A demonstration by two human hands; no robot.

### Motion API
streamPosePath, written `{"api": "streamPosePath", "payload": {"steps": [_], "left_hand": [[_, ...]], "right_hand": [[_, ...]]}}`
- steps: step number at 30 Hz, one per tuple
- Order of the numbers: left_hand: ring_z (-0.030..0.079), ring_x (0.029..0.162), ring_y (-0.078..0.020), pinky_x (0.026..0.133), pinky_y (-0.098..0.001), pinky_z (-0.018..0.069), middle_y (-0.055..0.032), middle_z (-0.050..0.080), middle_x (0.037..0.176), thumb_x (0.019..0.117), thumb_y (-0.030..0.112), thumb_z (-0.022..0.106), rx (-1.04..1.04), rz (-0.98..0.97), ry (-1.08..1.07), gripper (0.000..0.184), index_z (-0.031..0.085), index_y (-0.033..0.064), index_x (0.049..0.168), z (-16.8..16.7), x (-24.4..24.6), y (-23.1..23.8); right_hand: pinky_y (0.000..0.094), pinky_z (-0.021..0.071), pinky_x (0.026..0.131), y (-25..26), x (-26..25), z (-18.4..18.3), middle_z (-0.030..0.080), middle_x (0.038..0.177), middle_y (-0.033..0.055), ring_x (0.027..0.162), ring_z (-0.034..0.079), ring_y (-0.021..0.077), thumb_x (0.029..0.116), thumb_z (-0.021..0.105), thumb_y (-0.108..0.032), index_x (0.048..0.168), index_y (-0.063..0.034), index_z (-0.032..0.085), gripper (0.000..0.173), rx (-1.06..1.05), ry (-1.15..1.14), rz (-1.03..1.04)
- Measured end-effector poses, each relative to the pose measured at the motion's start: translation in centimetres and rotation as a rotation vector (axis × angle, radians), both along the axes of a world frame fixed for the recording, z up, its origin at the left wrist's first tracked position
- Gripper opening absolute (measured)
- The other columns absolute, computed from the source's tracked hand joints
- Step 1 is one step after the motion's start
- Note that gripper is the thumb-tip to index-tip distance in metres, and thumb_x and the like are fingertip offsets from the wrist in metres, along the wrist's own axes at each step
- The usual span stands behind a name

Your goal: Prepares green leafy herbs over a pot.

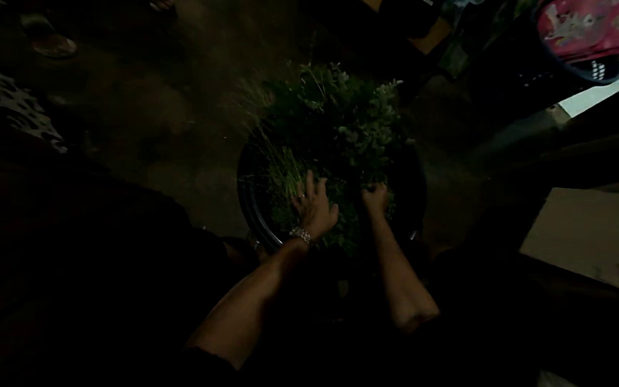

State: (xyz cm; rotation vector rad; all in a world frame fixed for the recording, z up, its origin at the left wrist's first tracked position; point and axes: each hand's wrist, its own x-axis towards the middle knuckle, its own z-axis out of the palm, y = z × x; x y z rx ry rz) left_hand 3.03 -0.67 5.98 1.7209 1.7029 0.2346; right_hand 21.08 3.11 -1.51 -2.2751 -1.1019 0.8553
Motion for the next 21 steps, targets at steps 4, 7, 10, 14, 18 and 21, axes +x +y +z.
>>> {"api": "streamPosePath", "payload": {"steps": [4,7,10,14,18,21], "left_hand": [[0.009,0.155,-0.0444,0.118,-0.0699,0.0124,-0.0153,0.008,0.171,0.0988,0.031,0.065,-0.044,-0.01,-0.069,0.061,0.044,0.0131,0.153,0.3,-0.1,0.3],[0.021,0.152,-0.0429,0.118,-0.0655,0.0201,-0.0176,0.026,0.166,0.1013,0.028,0.062,-0.097,-0.046,-0.121,0.052,0.05,0.0095,0.148,0.1,-0.5,0.3],[0.036,0.146,-0.0388,0.118,-0.0584,0.0292,-0.0198,0.04,0.157,0.1039,0.023,0.057,-0.157,-0.087,-0.123,0.044,0.053,0.0047,0.144,-0.2,-0.9,0.4],[0.046,0.138,-0.0401,0.114,-0.06,0.0342,-0.0214,0.053,0.145,0.1065,0.016,0.048,-0.189,-0.074,-0.106,0.038,0.056,0.0035,0.142,-0.7,-1.1,0.5],[0.043,0.14,-0.0403,0.112,-0.0645,0.031,-0.0187,0.053,0.146,0.1068,0.017,0.046,-0.187,-0.069,-0.043,0.038,0.057,0.0083,0.142,-0.4,-0.8,0.3],[0.041,0.141,-0.0414,0.114,-0.065,0.0301,-0.02,0.05,0.148,0.1072,0.018,0.047,-0.163,-0.093,-0.026,0.039,0.055,0.0085,0.144,0.2,-0.6,0.2]], "right_hand": [[0.0533,0.0443,0.108,-0.3,-1.4,2.0,0.051,0.144,0.0273,0.132,0.052,0.0389,0.1022,0.062,-0.019,0.134,0.0052,0.056,0.04,0.133,0.193,-0.015],[0.0548,0.0469,0.104,-0.1,-1.3,2.4,0.055,0.138,0.0277,0.126,0.056,0.0385,0.1038,0.058,-0.017,0.138,0.0011,0.055,0.039,0.164,0.321,0.096],[0.0506,0.0516,0.097,0.2,-0.4,1.0,0.063,0.129,0.0198,0.115,0.062,0.0316,0.1073,0.055,-0.032,0.131,-0.006,0.064,0.036,0.008,0.431,0.095],[0.0487,0.0496,0.099,-1.5,-1.2,2.3,0.062,0.129,0.0233,0.115,0.062,0.0325,0.1089,0.051,-0.024,0.135,0.0002,0.058,0.037,0.132,0.386,-0.25],[0.0511,0.0495,0.101,-2.9,-2.6,1.8,0.06,0.13,0.0274,0.119,0.061,0.0371,0.1086,0.05,-0.031,0.137,0.003,0.052,0.044,0.048,0.28,-0.301],[0.0532,0.0456,0.107,-4.2,-3.3,0.8,0.061,0.133,0.027,0.126,0.059,0.0388,0.11,0.045,-0.04,0.132,0.0018,0.061,0.05,-0.045,0.189,-0.206]]}}
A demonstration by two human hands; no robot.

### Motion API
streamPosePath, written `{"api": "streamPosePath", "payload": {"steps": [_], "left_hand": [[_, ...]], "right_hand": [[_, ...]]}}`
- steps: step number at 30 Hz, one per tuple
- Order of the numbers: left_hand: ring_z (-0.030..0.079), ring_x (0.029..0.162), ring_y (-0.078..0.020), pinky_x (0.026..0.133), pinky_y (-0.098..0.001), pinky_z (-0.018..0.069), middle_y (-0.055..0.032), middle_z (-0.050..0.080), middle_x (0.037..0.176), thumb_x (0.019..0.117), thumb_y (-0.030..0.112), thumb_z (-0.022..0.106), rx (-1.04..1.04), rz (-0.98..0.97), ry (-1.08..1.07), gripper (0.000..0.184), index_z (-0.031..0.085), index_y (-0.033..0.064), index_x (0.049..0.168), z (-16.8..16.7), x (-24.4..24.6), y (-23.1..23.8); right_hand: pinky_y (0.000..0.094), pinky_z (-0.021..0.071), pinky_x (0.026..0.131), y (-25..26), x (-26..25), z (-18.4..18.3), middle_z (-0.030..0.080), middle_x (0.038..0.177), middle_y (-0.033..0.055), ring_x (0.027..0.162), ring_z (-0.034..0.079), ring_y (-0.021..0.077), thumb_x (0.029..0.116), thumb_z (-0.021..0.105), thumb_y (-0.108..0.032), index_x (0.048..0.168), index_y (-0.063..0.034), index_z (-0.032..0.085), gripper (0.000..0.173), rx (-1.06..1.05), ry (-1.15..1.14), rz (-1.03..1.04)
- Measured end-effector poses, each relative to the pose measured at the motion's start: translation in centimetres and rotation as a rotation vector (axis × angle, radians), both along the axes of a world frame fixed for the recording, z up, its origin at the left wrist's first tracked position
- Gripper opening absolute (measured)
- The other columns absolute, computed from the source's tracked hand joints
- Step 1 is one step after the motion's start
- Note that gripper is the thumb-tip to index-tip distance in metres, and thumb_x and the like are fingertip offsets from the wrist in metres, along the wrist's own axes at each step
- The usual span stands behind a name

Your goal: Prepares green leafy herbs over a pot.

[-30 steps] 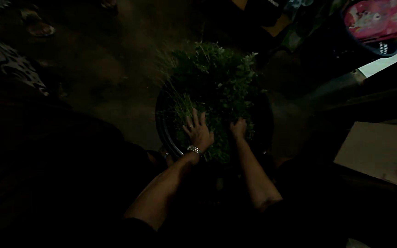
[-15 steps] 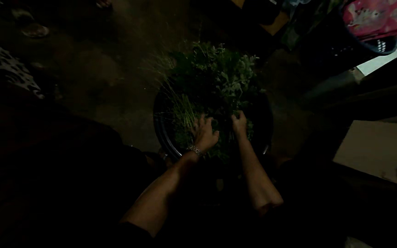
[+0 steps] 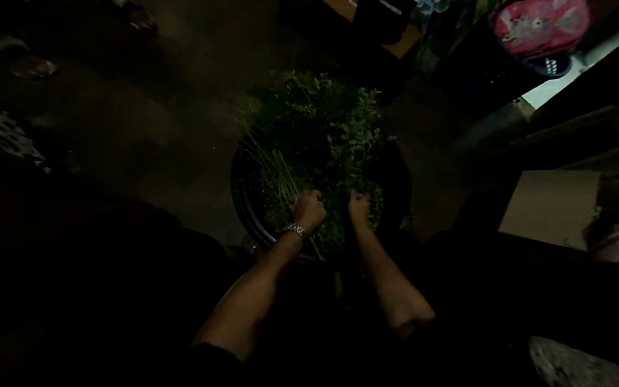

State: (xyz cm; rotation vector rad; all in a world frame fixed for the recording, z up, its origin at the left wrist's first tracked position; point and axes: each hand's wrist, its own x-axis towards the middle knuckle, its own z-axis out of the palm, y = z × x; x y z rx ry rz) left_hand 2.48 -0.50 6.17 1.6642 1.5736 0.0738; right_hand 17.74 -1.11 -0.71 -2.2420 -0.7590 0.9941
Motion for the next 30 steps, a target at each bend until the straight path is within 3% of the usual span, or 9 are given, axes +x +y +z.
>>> {"api": "streamPosePath", "payload": {"steps": [4,8,11,14,18,22,25,28,30], "left_hand": [[0.044,0.14,-0.0397,0.115,-0.061,0.0325,-0.0203,0.052,0.147,0.1062,0.019,0.05,0.004,-0.04,-0.035,0.037,0.058,0.0058,0.14,0.3,-0.7,-0.3],[0.057,0.129,-0.0368,0.109,-0.0528,0.0445,-0.0247,0.058,0.138,0.1072,0.017,0.05,0.001,-0.113,-0.103,0.037,0.057,-0.0012,0.138,0.4,-0.3,-0.3],[0.054,0.132,-0.0388,0.111,-0.0522,0.0413,-0.0281,0.056,0.14,0.1091,0.014,0.047,0.0,-0.164,-0.149,0.037,0.053,-0.0048,0.14,1.4,0.4,-0.5],[0.056,0.129,-0.0342,0.11,-0.0488,0.0417,-0.0254,0.057,0.139,0.1123,0.019,0.041,-0.048,-0.077,-0.265,0.039,0.053,-0.0038,0.141,2.0,1.1,-1.3],[0.059,0.081,-0.008,0.074,-0.0252,0.0505,-0.0075,0.065,0.103,0.1123,0.021,0.039,-0.164,0.132,-0.502,0.034,0.06,-0.0006,0.129,3.8,2.1,-3.0],[0.053,0.062,-0.0023,0.058,-0.0197,0.0468,0.0021,0.059,0.08,0.1111,0.022,0.042,-0.155,0.2,-0.537,0.029,0.063,0.0026,0.116,5.9,2.4,-4.3],[0.063,0.085,-0.011,0.079,-0.0307,0.0537,-0.0079,0.068,0.103,0.1092,0.022,0.047,-0.125,0.196,-0.548,0.032,0.065,-0.0006,0.123,5.0,1.5,-3.9],[0.064,0.089,-0.0128,0.08,-0.0332,0.0554,-0.0086,0.066,0.105,0.1079,0.022,0.049,-0.142,0.194,-0.611,0.03,0.06,-0.0015,0.123,5.2,1.5,-3.8],[0.066,0.099,-0.0128,0.088,-0.033,0.0553,-0.0094,0.067,0.119,0.1085,0.021,0.047,-0.117,0.121,-0.671,0.035,0.059,0.0003,0.134,6.1,1.4,-3.9]], "right_hand": [[0.0576,0.0422,0.109,-1.2,-1.0,0.7,0.063,0.135,0.0203,0.13,0.056,0.0383,0.1072,0.053,-0.035,0.123,-0.0072,0.072,0.038,-0.054,-0.105,0.182],[0.057,0.0415,0.111,-1.3,-0.6,3.4,0.054,0.148,0.0191,0.137,0.051,0.0367,0.1055,0.051,-0.031,0.13,-0.0022,0.067,0.041,-0.179,-0.277,0.307],[0.052,0.0508,0.104,-1.7,0.3,7.6,0.052,0.149,0.0182,0.129,0.059,0.0332,0.107,0.048,-0.026,0.133,-0.0023,0.064,0.039,-0.17,-0.209,0.37],[0.0544,0.0492,0.104,-2.5,0.5,12.4,0.059,0.14,0.0212,0.128,0.06,0.0346,0.1085,0.045,-0.025,0.138,-0.0011,0.057,0.04,-0.088,-0.073,0.376],[0.0581,0.0505,0.099,-4.7,-0.1,17.4,0.065,0.132,0.0191,0.122,0.063,0.0352,0.1085,0.043,-0.026,0.141,-0.0063,0.056,0.04,-0.039,-0.09,0.458],[0.0556,0.0529,0.096,-8.6,-0.8,18.8,0.069,0.122,0.0196,0.114,0.068,0.0341,0.1108,0.039,-0.025,0.135,-0.0038,0.059,0.038,0.155,-0.004,0.439],[0.0556,0.0493,0.102,-9.5,-0.4,15.3,0.065,0.126,0.0239,0.119,0.064,0.0368,0.1105,0.042,-0.021,0.128,0.0037,0.062,0.037,0.196,0.086,0.458],[0.0542,0.0476,0.105,-9.0,0.1,13.8,0.064,0.129,0.0259,0.122,0.062,0.038,0.1107,0.042,-0.018,0.129,0.0056,0.061,0.035,0.198,0.103,0.463],[0.0524,0.0482,0.105,-8.7,-0.1,14.6,0.065,0.126,0.0266,0.12,0.063,0.0374,0.1107,0.043,-0.015,0.129,0.0072,0.061,0.034,0.276,0.128,0.452]]}}
